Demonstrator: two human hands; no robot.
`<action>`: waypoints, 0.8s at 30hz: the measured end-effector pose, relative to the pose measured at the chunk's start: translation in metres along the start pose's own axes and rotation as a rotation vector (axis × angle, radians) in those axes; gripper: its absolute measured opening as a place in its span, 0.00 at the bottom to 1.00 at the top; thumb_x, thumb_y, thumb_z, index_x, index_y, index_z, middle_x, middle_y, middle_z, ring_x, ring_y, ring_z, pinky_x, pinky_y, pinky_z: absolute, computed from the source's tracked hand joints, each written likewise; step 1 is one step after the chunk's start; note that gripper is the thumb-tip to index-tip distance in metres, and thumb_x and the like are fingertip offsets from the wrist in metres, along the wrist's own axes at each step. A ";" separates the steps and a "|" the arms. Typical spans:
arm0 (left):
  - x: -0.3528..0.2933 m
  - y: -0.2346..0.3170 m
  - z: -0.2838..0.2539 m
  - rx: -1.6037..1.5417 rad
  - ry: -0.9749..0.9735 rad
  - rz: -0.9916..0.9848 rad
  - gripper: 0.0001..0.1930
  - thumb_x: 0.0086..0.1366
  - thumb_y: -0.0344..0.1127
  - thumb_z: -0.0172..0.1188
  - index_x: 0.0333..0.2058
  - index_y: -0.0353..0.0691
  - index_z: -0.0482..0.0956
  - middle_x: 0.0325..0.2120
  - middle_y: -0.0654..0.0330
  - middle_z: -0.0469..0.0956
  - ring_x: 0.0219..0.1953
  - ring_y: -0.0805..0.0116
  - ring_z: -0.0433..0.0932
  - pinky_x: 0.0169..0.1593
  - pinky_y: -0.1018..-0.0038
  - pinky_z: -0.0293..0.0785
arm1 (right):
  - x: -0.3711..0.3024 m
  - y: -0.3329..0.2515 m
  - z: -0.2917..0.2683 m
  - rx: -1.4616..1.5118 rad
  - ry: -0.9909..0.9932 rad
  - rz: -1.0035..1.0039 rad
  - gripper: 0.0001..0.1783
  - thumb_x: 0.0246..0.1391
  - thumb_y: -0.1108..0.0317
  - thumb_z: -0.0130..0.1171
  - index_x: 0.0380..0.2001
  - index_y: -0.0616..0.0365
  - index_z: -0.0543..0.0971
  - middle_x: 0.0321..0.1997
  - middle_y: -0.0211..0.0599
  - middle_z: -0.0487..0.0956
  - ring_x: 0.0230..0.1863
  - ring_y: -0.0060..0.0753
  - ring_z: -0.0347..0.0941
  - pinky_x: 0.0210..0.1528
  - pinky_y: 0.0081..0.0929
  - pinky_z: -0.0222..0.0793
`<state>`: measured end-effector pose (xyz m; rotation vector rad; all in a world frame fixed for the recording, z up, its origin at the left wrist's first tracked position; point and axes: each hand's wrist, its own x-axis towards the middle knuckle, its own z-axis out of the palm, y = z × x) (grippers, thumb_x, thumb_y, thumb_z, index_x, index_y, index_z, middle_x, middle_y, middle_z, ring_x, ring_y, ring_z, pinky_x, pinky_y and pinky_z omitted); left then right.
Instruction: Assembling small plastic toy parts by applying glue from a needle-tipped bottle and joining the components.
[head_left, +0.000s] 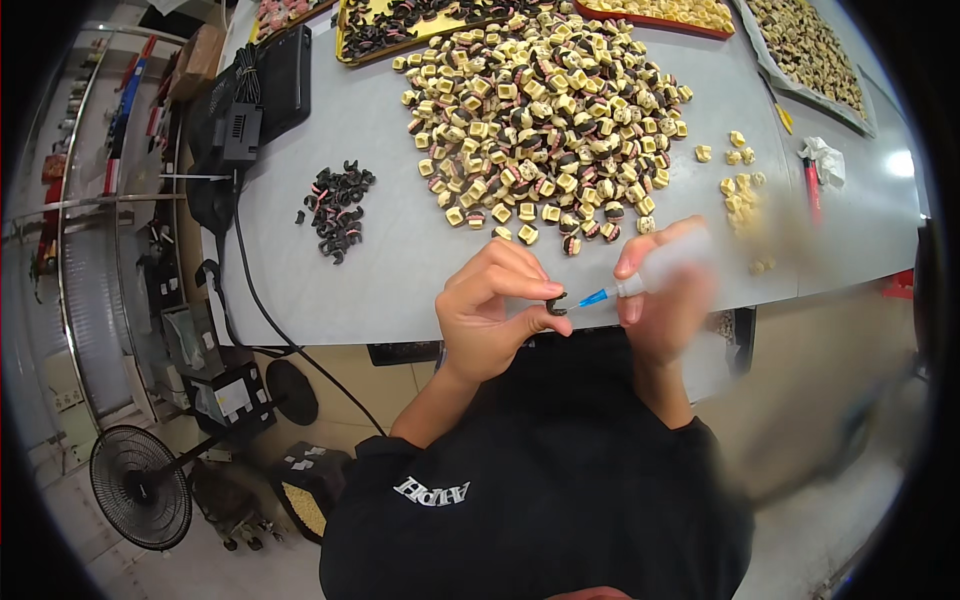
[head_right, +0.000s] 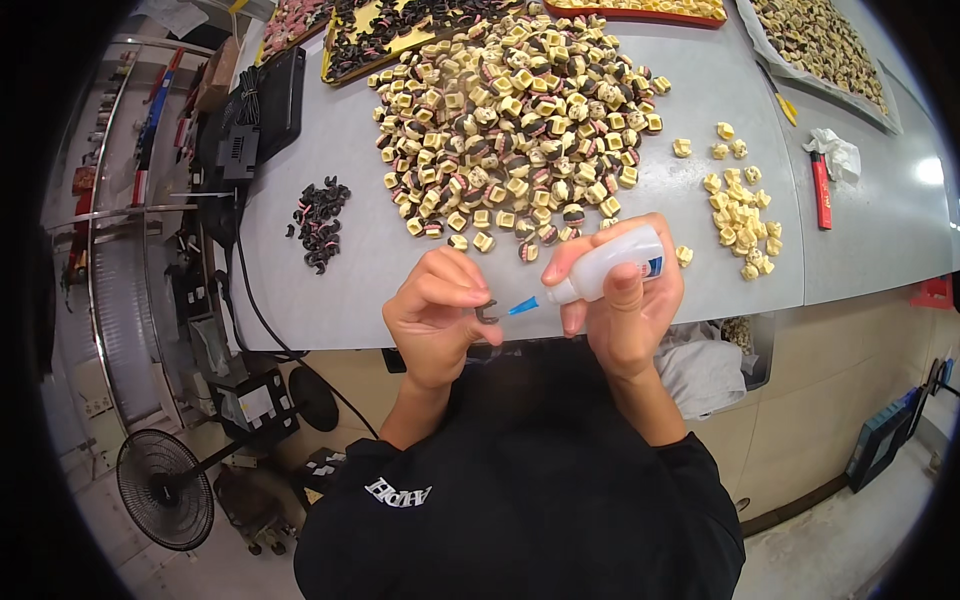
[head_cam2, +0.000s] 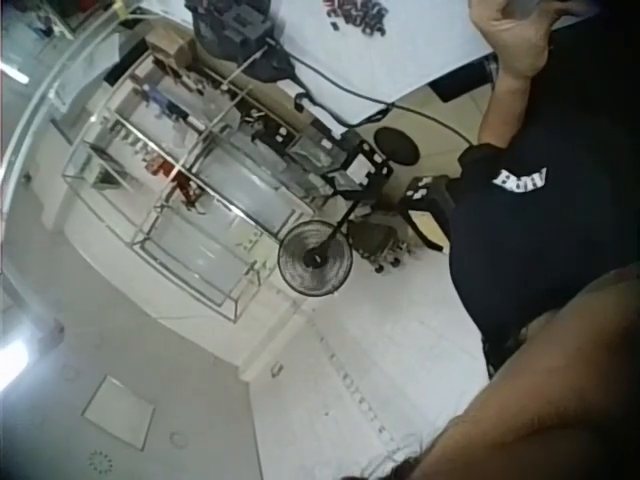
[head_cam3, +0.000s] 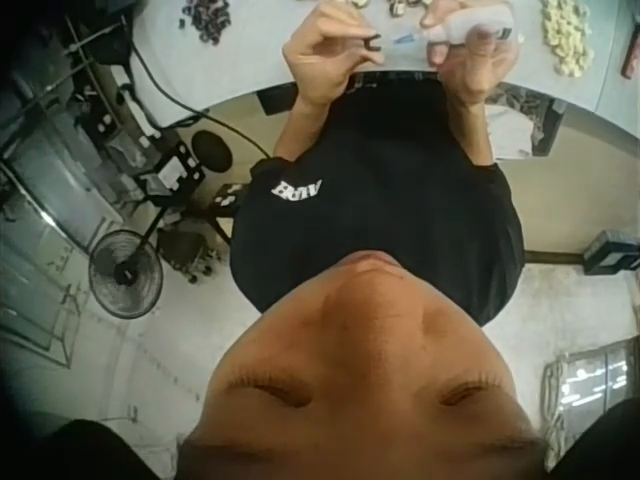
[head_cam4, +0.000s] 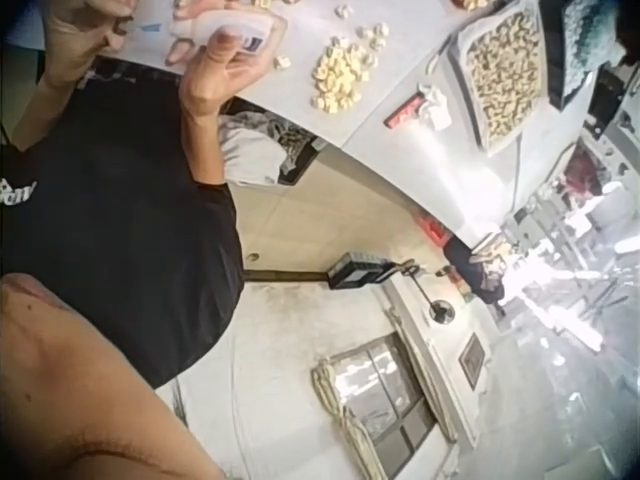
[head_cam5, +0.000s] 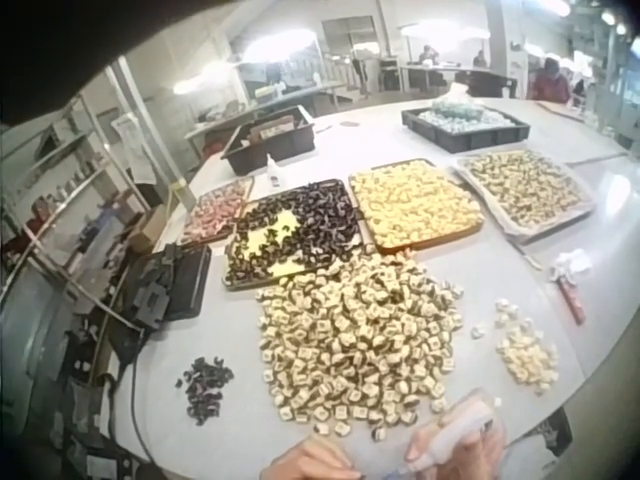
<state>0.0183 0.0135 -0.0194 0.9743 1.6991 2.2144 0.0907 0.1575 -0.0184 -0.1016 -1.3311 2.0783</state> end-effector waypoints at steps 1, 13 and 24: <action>0.000 0.000 0.000 0.002 -0.001 0.002 0.14 0.41 0.31 0.73 0.26 0.38 0.76 0.24 0.63 0.71 0.30 0.70 0.69 0.33 0.77 0.65 | 0.000 0.000 0.000 -0.004 -0.002 -0.005 0.17 0.62 0.55 0.36 0.39 0.60 0.61 0.24 0.49 0.73 0.07 0.16 0.55 0.08 0.11 0.51; 0.000 0.000 0.001 -0.004 0.003 -0.028 0.15 0.41 0.33 0.74 0.25 0.39 0.75 0.24 0.63 0.71 0.29 0.71 0.69 0.32 0.78 0.65 | 0.000 0.000 -0.001 -0.011 0.039 -0.034 0.19 0.62 0.53 0.38 0.41 0.61 0.62 0.26 0.49 0.73 0.09 0.15 0.56 0.08 0.11 0.51; 0.000 0.002 0.000 0.020 -0.015 -0.027 0.15 0.41 0.33 0.74 0.24 0.39 0.75 0.24 0.63 0.71 0.29 0.71 0.69 0.32 0.77 0.65 | 0.000 -0.008 0.006 0.022 0.128 0.075 0.25 0.56 0.48 0.50 0.35 0.63 0.61 0.25 0.53 0.75 0.11 0.19 0.62 0.13 0.13 0.58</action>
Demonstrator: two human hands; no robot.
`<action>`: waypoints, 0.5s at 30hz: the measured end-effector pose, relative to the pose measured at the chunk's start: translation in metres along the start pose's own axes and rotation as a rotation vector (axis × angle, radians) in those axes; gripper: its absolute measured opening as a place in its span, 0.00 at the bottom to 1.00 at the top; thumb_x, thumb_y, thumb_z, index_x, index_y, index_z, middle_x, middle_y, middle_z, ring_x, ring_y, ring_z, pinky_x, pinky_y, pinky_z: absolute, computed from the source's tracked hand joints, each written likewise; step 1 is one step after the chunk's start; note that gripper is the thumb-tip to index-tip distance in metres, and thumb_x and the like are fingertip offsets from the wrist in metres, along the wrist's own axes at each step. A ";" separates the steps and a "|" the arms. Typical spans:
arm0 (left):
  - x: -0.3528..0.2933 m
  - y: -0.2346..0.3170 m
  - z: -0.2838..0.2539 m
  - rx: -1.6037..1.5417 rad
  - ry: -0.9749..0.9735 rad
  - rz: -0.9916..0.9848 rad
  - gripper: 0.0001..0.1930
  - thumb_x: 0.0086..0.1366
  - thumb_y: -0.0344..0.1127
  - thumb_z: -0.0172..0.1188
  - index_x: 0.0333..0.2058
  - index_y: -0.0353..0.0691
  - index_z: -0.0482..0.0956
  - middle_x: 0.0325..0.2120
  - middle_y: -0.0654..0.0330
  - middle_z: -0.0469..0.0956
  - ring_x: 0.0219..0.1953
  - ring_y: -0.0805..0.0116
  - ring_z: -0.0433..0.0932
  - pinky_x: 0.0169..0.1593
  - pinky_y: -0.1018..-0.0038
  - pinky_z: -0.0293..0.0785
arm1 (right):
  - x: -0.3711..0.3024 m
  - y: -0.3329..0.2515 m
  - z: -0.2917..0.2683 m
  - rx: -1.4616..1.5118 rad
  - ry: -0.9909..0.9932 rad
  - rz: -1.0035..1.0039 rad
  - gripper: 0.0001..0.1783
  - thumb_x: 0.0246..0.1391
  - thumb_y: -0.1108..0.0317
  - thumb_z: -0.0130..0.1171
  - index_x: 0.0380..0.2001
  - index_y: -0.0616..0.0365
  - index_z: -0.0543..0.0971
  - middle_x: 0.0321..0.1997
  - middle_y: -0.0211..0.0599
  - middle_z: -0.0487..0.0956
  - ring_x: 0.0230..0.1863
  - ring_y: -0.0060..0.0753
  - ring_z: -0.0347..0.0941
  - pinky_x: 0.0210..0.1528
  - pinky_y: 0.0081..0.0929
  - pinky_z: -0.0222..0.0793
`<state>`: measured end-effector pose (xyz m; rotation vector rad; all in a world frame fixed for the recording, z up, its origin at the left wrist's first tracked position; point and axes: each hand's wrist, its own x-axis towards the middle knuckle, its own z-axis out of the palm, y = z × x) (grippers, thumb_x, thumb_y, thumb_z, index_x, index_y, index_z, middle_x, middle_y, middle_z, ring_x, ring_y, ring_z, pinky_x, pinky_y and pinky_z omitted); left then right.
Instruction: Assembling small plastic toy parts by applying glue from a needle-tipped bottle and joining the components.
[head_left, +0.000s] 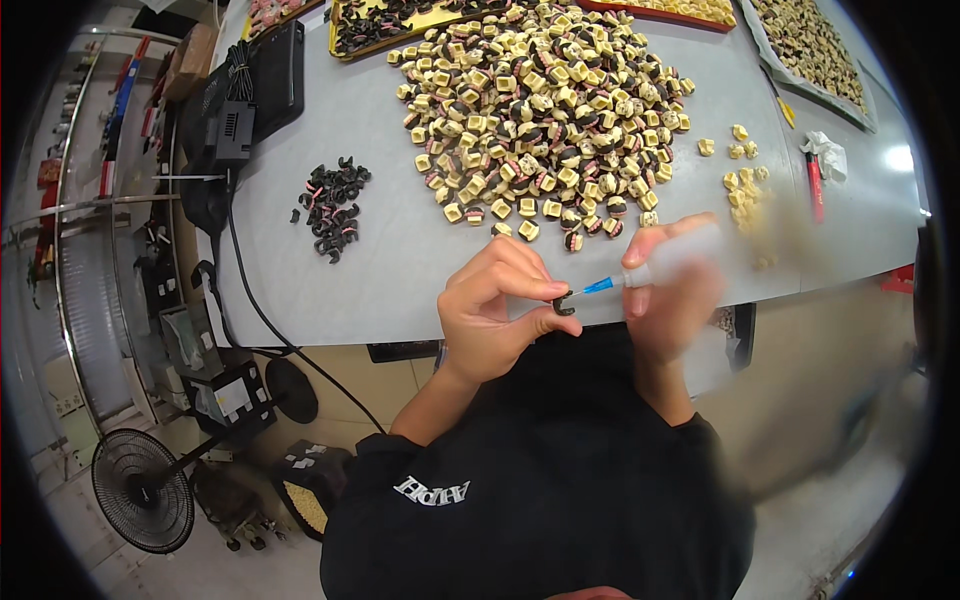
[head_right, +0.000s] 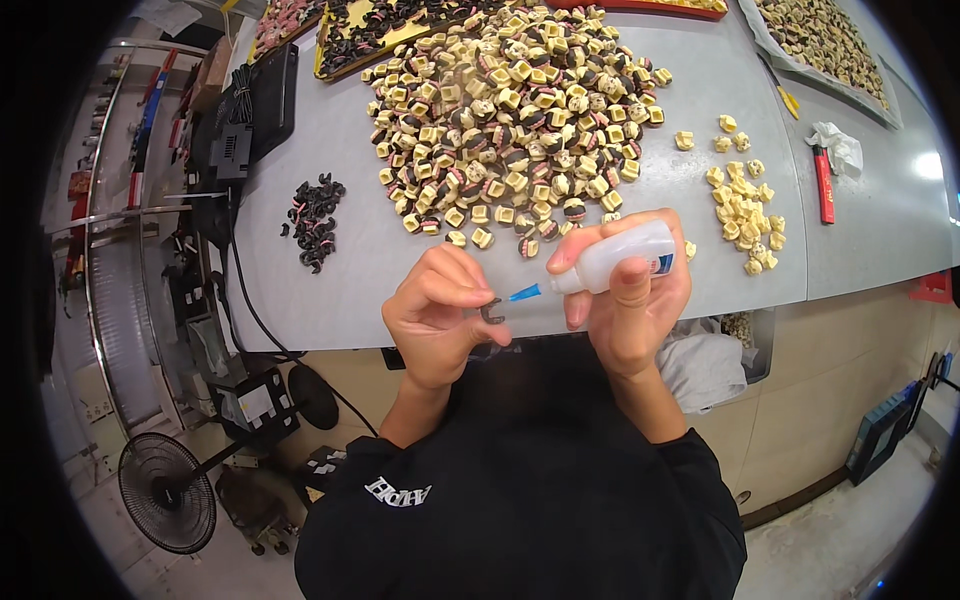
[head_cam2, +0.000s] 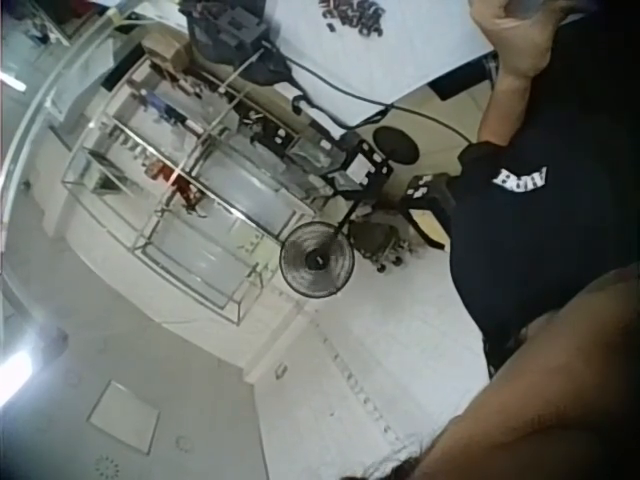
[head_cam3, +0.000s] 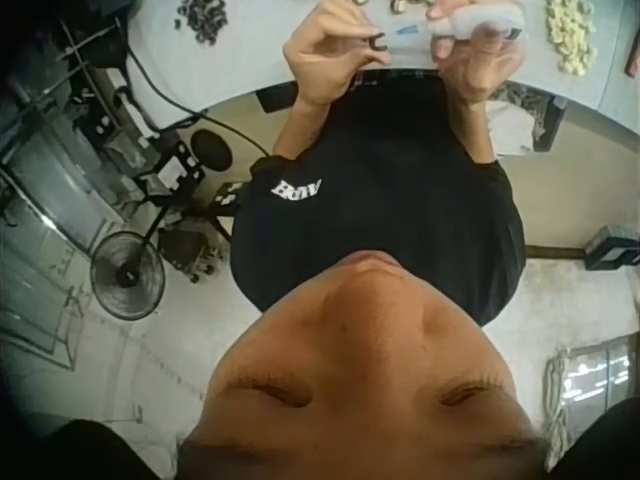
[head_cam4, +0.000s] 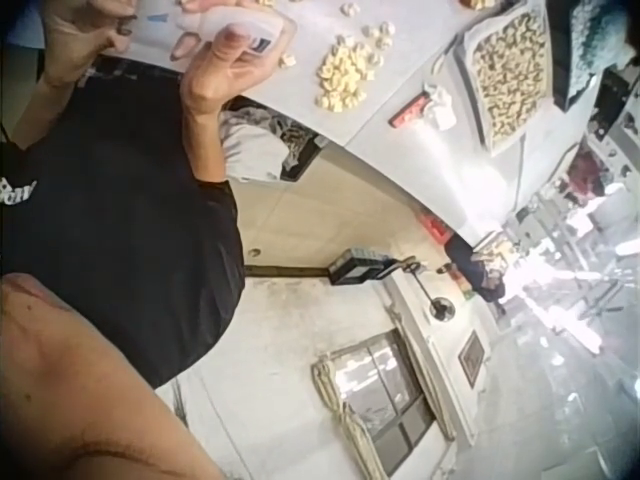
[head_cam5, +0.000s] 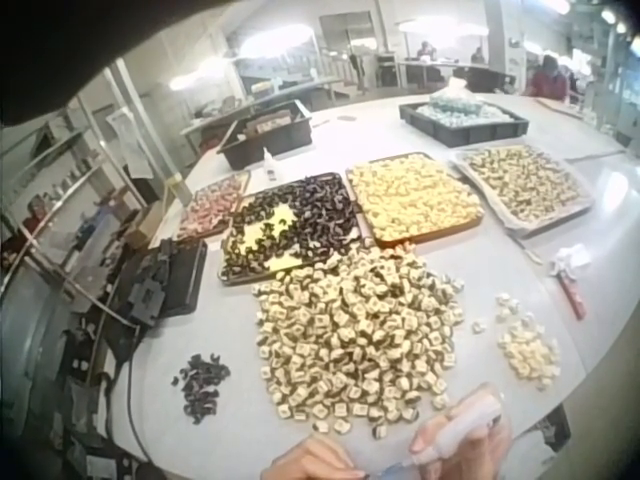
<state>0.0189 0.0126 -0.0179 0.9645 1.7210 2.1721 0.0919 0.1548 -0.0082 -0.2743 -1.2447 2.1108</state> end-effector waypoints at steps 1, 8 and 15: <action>0.000 0.000 0.000 -0.006 0.004 -0.004 0.15 0.41 0.34 0.74 0.24 0.39 0.75 0.24 0.63 0.70 0.29 0.71 0.69 0.32 0.77 0.65 | 0.000 0.000 0.000 -0.002 0.005 -0.004 0.25 0.56 0.48 0.50 0.35 0.63 0.61 0.25 0.53 0.75 0.11 0.19 0.62 0.13 0.13 0.58; 0.001 -0.003 0.000 -0.039 0.011 0.010 0.16 0.41 0.35 0.74 0.25 0.38 0.75 0.23 0.64 0.69 0.28 0.71 0.68 0.32 0.77 0.64 | 0.001 -0.002 -0.002 0.039 0.022 0.012 0.25 0.56 0.49 0.51 0.36 0.63 0.61 0.26 0.53 0.75 0.13 0.20 0.63 0.17 0.13 0.59; 0.003 -0.005 0.000 -0.108 0.044 0.035 0.15 0.39 0.24 0.72 0.27 0.35 0.77 0.25 0.61 0.70 0.28 0.70 0.68 0.32 0.77 0.65 | 0.019 -0.013 -0.023 0.077 0.114 -0.228 0.23 0.55 0.54 0.54 0.40 0.62 0.63 0.33 0.49 0.75 0.29 0.23 0.69 0.31 0.16 0.64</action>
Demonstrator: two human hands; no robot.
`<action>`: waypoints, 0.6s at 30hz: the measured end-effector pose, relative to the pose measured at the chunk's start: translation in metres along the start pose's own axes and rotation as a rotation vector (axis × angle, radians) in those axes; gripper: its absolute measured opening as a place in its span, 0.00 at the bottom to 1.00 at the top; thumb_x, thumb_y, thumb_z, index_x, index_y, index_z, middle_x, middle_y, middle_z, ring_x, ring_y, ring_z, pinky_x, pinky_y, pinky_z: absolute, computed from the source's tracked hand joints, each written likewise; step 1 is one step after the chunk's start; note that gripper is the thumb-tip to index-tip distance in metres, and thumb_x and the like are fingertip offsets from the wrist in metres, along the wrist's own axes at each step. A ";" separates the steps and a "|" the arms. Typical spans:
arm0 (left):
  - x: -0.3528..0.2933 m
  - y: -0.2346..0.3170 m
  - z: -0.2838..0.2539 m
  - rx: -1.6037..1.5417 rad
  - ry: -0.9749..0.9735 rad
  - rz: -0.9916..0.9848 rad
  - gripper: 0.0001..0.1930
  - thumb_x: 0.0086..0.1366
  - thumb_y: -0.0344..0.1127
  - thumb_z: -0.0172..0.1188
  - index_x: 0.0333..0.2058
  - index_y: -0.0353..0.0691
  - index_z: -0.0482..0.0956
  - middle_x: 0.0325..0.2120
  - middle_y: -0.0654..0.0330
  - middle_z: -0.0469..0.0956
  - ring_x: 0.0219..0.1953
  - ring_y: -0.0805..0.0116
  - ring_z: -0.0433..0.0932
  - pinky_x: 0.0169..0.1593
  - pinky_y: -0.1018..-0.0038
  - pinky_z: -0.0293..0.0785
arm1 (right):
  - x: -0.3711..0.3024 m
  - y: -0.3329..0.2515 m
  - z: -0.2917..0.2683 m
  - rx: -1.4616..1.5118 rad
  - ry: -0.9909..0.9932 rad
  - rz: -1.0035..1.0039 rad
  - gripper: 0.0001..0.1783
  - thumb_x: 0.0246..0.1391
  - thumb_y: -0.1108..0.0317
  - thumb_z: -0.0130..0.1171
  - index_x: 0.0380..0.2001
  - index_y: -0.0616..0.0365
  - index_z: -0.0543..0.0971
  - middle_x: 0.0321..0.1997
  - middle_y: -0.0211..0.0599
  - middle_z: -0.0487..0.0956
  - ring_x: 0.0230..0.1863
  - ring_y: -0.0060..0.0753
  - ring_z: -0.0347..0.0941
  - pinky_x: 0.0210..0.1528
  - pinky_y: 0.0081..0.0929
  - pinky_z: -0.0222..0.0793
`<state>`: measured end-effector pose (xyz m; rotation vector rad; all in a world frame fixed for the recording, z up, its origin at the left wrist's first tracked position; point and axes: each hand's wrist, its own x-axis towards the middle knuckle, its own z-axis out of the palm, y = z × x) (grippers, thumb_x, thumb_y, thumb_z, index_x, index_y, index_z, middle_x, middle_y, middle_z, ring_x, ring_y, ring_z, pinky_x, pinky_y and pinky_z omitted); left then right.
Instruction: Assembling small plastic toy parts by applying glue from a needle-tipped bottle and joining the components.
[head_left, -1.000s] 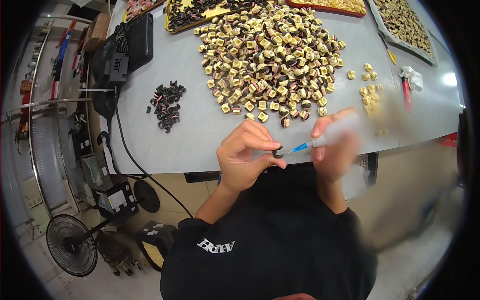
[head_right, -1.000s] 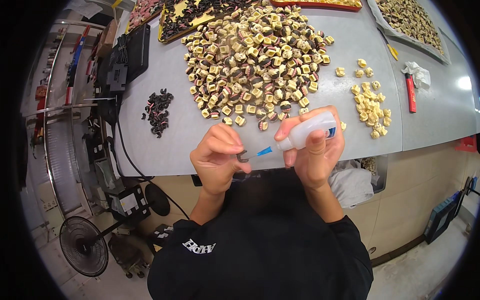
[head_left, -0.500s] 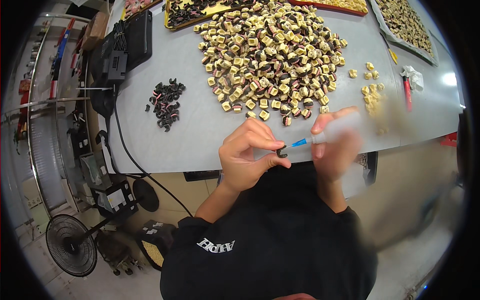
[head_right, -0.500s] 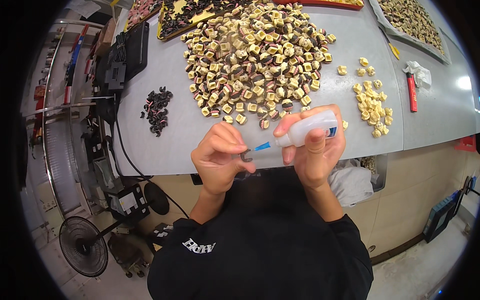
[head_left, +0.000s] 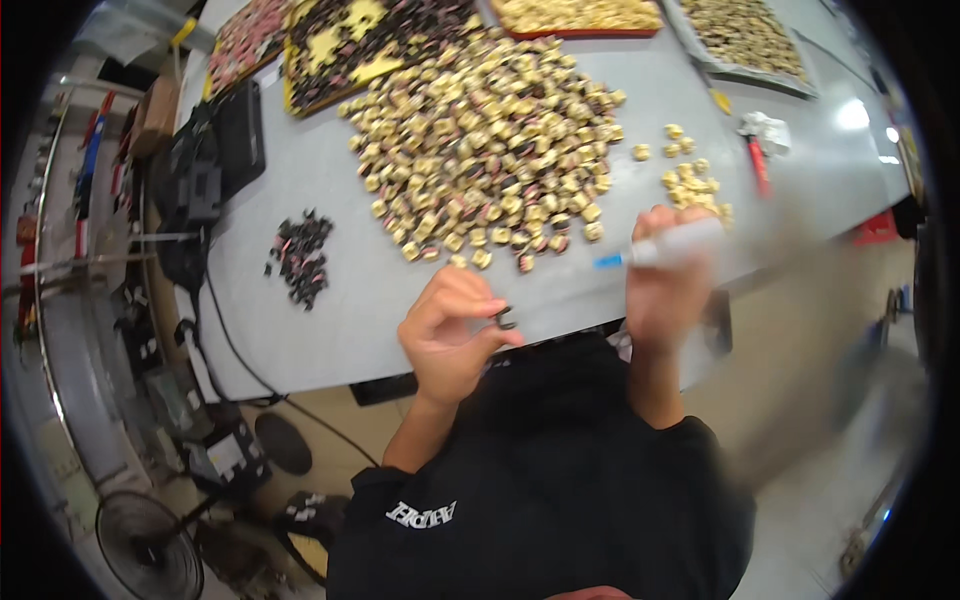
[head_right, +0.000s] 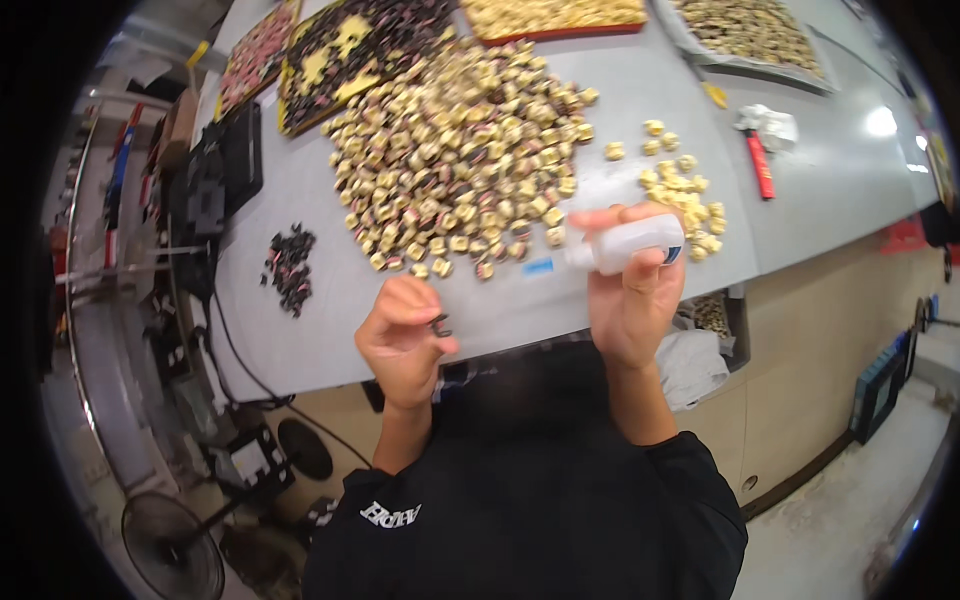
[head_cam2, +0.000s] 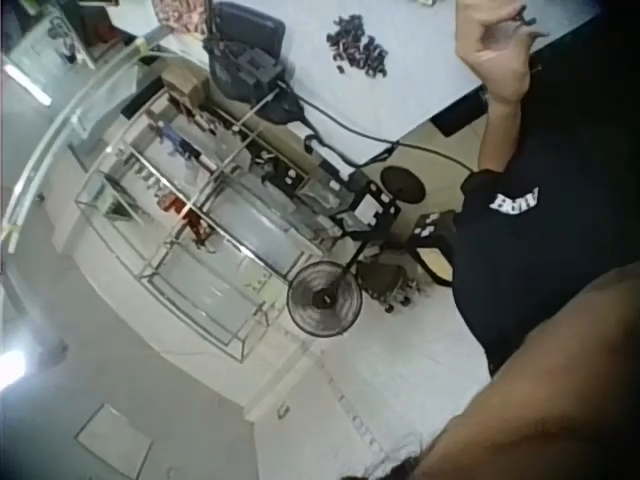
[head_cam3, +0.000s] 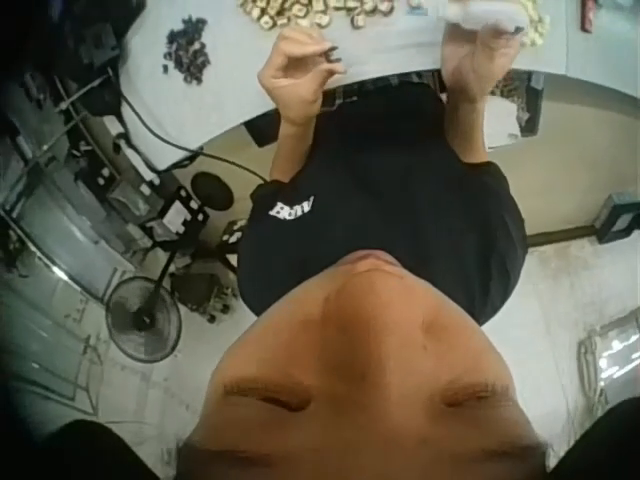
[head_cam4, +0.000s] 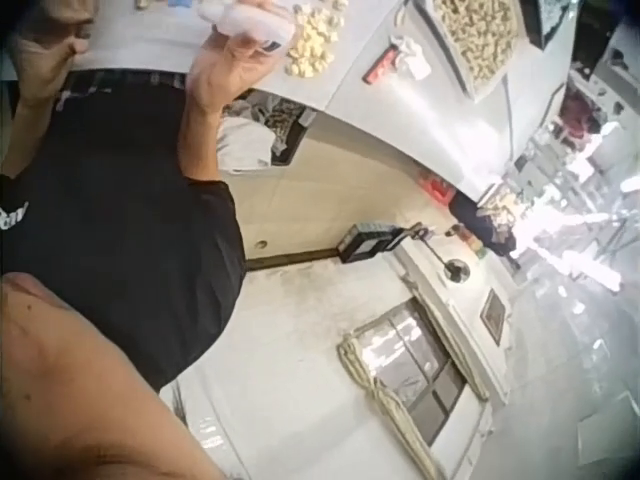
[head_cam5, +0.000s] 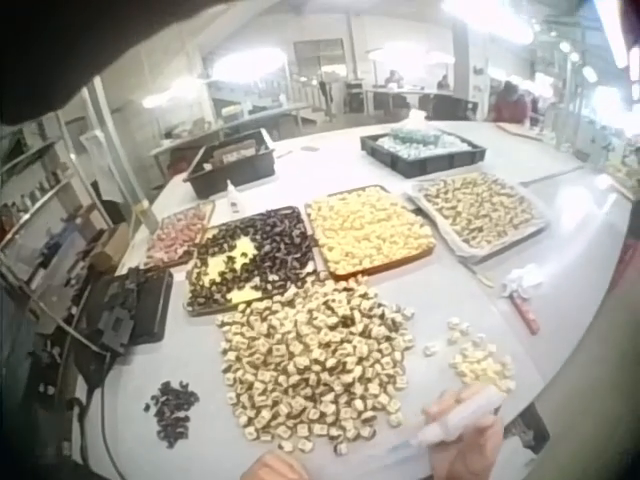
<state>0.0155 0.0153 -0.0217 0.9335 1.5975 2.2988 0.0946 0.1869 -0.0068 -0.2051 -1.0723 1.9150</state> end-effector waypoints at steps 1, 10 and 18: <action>-0.002 0.001 -0.001 -0.027 -0.015 0.012 0.15 0.39 0.24 0.72 0.27 0.35 0.77 0.25 0.61 0.70 0.28 0.70 0.68 0.32 0.77 0.65 | 0.004 -0.007 -0.004 0.001 0.043 -0.025 0.21 0.55 0.57 0.55 0.41 0.62 0.64 0.36 0.47 0.75 0.33 0.25 0.69 0.34 0.18 0.65; -0.009 0.005 -0.002 -0.077 0.004 -0.014 0.15 0.41 0.25 0.71 0.28 0.35 0.75 0.26 0.61 0.69 0.30 0.69 0.67 0.34 0.75 0.65 | 0.086 -0.044 -0.092 -0.881 0.028 -0.191 0.20 0.48 0.76 0.60 0.44 0.63 0.67 0.44 0.44 0.74 0.47 0.30 0.70 0.49 0.25 0.67; -0.006 0.005 0.001 -0.067 -0.003 -0.004 0.14 0.43 0.26 0.71 0.29 0.34 0.75 0.26 0.62 0.68 0.30 0.69 0.66 0.35 0.75 0.65 | 0.091 -0.058 -0.092 -1.226 0.173 -0.212 0.20 0.43 0.75 0.65 0.40 0.61 0.70 0.39 0.38 0.74 0.42 0.26 0.70 0.44 0.22 0.68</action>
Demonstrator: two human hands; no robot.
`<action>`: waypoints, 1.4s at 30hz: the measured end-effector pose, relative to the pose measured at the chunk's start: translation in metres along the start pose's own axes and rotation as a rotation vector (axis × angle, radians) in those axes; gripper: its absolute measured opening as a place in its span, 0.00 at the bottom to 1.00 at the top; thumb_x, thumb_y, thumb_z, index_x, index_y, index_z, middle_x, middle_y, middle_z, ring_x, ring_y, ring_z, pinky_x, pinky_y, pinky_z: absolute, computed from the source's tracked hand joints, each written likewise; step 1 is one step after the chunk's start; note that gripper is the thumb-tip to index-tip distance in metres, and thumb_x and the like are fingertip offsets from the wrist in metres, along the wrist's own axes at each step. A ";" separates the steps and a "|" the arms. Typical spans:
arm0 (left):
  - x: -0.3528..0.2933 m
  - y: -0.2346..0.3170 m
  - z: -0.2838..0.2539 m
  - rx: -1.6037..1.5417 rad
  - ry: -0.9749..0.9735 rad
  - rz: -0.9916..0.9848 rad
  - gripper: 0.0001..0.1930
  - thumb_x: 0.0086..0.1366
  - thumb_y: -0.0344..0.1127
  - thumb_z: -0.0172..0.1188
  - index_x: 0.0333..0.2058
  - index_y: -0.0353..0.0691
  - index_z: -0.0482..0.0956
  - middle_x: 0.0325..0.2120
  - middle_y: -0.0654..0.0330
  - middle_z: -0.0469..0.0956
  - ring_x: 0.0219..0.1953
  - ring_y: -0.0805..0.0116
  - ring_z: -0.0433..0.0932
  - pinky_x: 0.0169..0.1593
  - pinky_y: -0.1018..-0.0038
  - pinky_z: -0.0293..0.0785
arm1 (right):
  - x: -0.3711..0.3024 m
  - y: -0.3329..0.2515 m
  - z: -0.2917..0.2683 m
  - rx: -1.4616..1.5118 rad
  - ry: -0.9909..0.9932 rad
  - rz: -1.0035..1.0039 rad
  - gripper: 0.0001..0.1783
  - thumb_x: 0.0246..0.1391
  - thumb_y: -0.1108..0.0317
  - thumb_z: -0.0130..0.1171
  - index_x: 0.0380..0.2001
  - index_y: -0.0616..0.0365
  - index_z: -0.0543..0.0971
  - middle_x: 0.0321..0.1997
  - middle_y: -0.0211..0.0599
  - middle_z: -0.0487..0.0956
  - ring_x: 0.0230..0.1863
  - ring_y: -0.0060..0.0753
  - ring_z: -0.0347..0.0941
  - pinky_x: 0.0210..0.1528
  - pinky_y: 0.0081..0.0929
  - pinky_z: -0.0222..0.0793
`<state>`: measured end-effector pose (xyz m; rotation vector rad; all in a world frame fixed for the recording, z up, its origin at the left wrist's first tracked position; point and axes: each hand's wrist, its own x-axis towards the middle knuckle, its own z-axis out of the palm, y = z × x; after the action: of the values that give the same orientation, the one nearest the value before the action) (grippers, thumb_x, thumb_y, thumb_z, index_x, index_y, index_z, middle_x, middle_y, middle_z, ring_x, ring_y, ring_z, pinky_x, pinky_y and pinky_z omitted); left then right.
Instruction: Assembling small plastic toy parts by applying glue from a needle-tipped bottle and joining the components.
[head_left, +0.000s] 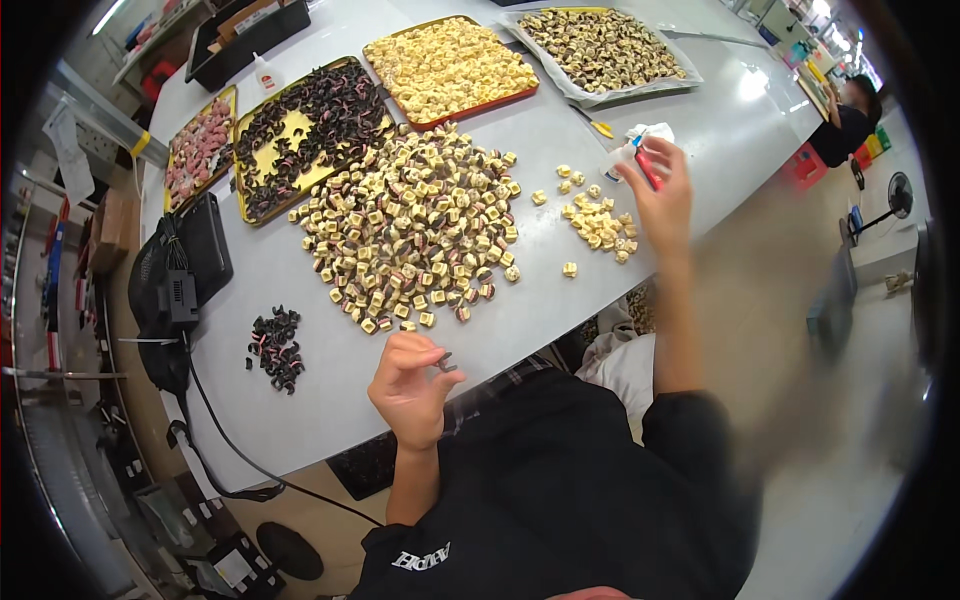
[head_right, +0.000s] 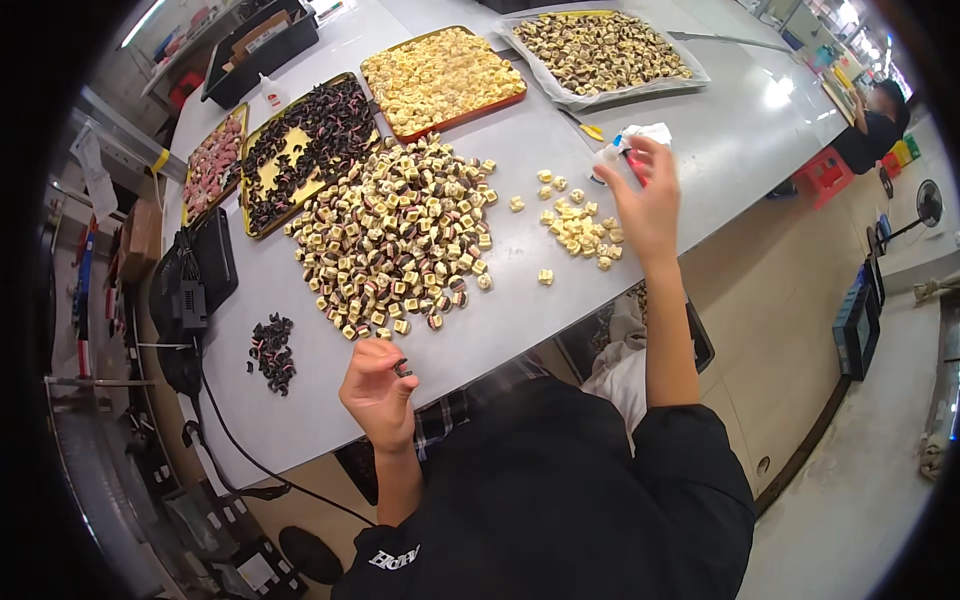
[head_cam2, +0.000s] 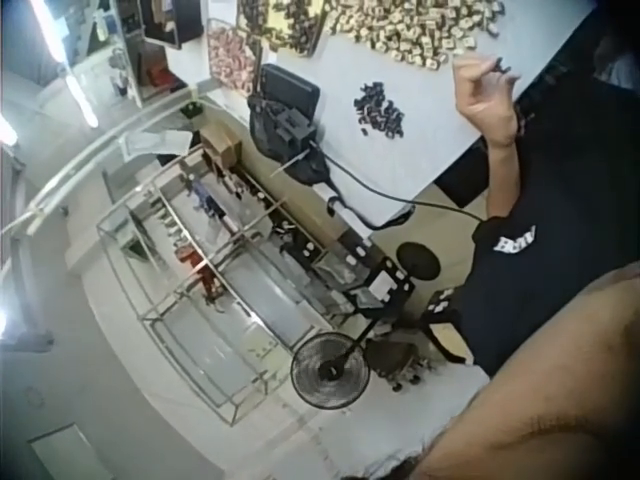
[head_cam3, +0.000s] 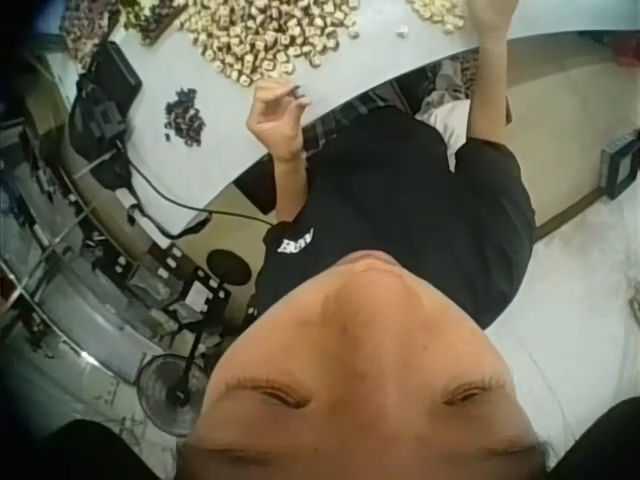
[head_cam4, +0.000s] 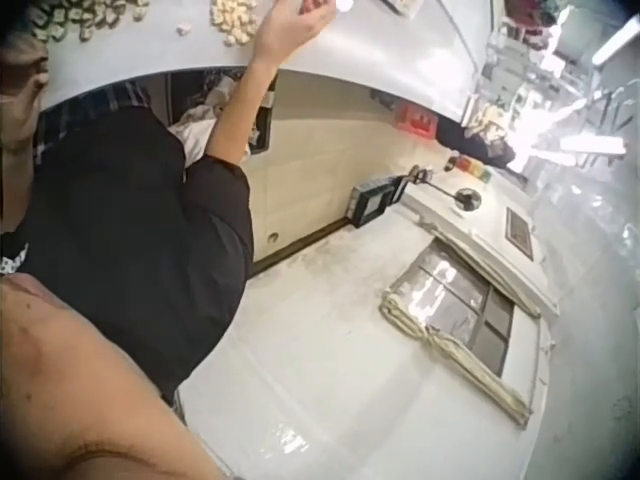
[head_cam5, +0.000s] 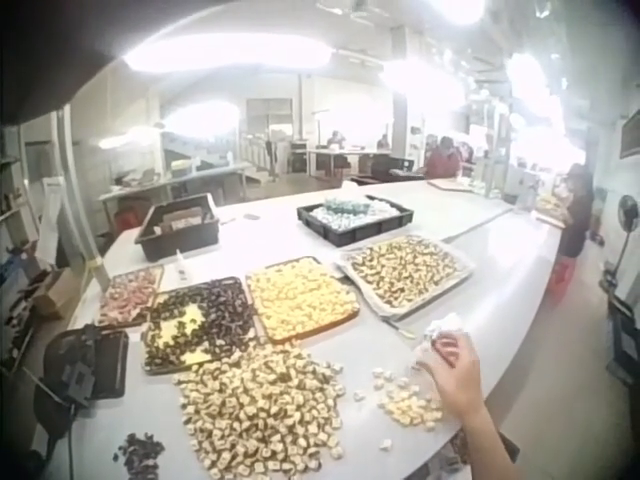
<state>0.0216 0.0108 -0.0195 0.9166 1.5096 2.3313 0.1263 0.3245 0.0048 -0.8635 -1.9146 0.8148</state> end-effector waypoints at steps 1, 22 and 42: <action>0.000 0.001 -0.001 0.004 0.005 0.006 0.14 0.43 0.26 0.71 0.29 0.33 0.75 0.26 0.62 0.68 0.30 0.69 0.66 0.35 0.75 0.65 | -0.008 -0.021 -0.008 -0.135 0.054 -0.217 0.20 0.42 0.74 0.65 0.40 0.61 0.71 0.38 0.38 0.73 0.39 0.26 0.69 0.41 0.22 0.68; -0.001 0.004 0.000 0.066 0.031 0.017 0.14 0.42 0.18 0.67 0.30 0.34 0.76 0.28 0.60 0.70 0.31 0.70 0.68 0.37 0.75 0.66 | -0.129 -0.093 0.024 0.848 -0.547 0.151 0.09 0.47 0.83 0.56 0.35 0.66 0.74 0.33 0.37 0.72 0.36 0.27 0.73 0.38 0.24 0.74; 0.002 0.002 -0.001 0.154 -0.080 0.100 0.15 0.38 0.27 0.71 0.29 0.41 0.81 0.28 0.63 0.72 0.34 0.68 0.69 0.38 0.74 0.66 | -0.130 -0.108 0.040 1.079 -0.982 0.676 0.21 0.46 0.81 0.58 0.45 0.67 0.67 0.38 0.48 0.78 0.38 0.30 0.76 0.44 0.24 0.71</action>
<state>0.0197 0.0103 -0.0170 1.1327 1.6657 2.2396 0.1149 0.1515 0.0183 -0.3741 -1.4155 2.7137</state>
